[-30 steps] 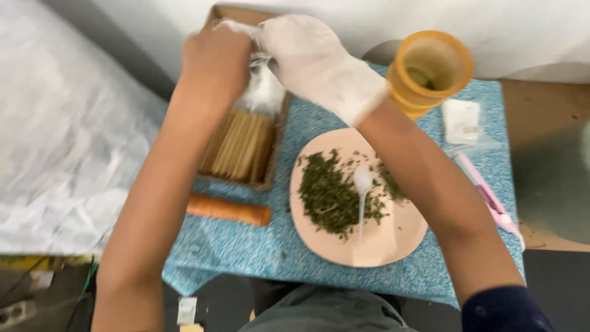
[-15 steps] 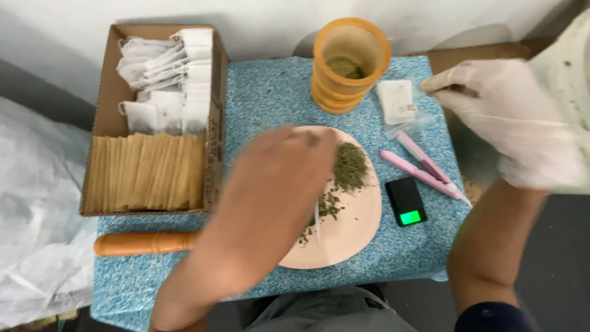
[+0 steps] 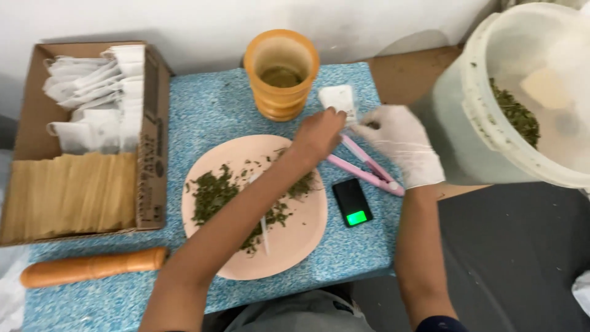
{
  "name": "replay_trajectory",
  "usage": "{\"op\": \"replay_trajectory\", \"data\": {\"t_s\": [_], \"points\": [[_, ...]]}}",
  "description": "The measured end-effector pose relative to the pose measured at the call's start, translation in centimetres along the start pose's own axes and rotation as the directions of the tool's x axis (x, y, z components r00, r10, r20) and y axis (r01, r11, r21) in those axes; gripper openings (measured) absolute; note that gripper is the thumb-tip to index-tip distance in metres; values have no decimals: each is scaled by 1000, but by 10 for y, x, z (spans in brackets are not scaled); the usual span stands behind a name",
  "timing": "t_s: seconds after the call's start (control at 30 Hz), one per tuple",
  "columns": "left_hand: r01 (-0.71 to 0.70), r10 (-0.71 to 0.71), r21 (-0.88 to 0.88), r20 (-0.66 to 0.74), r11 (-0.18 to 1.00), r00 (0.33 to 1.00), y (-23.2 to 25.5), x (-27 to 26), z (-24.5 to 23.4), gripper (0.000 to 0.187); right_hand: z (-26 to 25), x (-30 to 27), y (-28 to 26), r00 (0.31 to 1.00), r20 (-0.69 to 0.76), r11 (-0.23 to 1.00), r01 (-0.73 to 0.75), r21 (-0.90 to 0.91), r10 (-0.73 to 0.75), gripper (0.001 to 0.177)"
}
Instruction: The person fills a white tea bag with dried green herbs using a white plastic spoon. They scoop the herbs from a pink plate and place them into the bag held in their left hand. After filling, the bag is placed on a small digital scale, and the process is repeated with a new bag.
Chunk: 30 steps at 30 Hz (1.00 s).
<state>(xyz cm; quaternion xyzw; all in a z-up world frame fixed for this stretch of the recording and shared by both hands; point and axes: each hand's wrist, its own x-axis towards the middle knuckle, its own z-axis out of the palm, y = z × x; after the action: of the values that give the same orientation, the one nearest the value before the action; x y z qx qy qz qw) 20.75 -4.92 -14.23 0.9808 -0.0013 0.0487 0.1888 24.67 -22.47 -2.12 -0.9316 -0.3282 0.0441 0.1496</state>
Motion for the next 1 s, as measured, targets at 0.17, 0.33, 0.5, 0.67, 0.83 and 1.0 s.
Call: {"op": "replay_trajectory", "data": {"t_s": [0.17, 0.33, 0.5, 0.67, 0.83, 1.0], "points": [[-41, 40, -13, -86, 999, 996, -1, 2, -14, 5, 23, 9, 18, 994, 83, 996, -63, -60, 68, 25], [-11, -12, -139, -167, 990, 986, 13, -1, -46, 14, 30, 15, 24, 998, 37, 998, -57, -39, 59, 26], [47, -65, -155, -110, 987, 992, 26, -6, -56, 13, 71, 44, 66, 933, -282, 947, 142, -288, -225, 14], [25, -52, -181, -148, 983, 988, 37, -7, -64, 14, 60, 41, 40, 798, -496, 925, 191, -329, -342, 19], [-27, -7, -210, -161, 977, 987, 29, -3, -52, 16, 85, 51, 58, 786, -509, 926, 208, -315, -350, 10], [-160, 110, -275, -187, 948, 976, 21, 2, -56, 17, 63, 42, 16, 794, -577, 980, 188, -69, -193, 57]]}}
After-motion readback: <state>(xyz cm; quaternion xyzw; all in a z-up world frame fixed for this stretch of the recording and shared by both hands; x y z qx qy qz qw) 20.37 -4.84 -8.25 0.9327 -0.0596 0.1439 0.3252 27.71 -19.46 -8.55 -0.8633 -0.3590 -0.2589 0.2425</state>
